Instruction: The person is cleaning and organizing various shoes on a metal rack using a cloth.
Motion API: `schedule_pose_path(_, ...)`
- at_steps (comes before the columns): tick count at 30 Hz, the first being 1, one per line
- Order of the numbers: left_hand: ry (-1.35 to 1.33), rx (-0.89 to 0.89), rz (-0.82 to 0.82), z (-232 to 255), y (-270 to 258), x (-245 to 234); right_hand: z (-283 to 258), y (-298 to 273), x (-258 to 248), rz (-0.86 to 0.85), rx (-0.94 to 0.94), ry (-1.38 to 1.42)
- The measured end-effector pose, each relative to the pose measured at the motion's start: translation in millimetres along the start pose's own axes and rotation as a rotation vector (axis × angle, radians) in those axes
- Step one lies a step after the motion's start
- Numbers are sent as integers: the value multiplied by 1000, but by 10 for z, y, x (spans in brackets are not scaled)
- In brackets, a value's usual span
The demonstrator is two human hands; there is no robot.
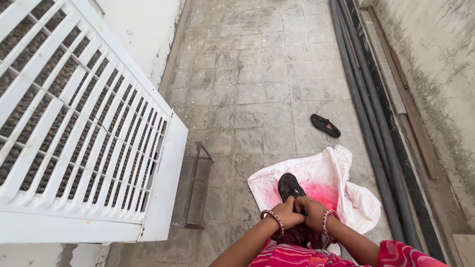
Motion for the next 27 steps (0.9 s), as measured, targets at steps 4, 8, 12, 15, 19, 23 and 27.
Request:
schedule_pose_path(4, -16, 141, 56, -32, 192, -672, -272, 429, -197, 103, -53, -65)
schedule_pose_path(8, 25, 112, 66, 76, 469, -1199, -439, 831, -560, 243, -53, -142)
schedule_pose_path(12, 3, 145, 123, 173, 784, -1526, -520, 1265, -919, 283, 54, -187)
schedule_pose_path(15, 36, 138, 115, 182, 1255, -1562, -400, 1559, -1166, 285, 39, -169)
schedule_pose_path(19, 66, 71, 12, 241, 2023, -1715, -83, 2130, -1501, 220, 41, -179)
schedule_pose_path(23, 84, 81, 8, 258, 3168, -1588, 447, 2757, -2093, 164, 125, -127)
schedule_pose_path(27, 125, -38, -152, 568, 4261, -1610, 1205, 3374, -2720, 123, 15, -35)
Point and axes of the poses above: each hand's wrist, its own y-axis towards the middle knuckle, its own x-axis out of the palm, z = x × y, the point moved 3 cm from there along y, towards the middle knuckle, and after that the axes turned 11 degrees about y, right-handed, at the moved point
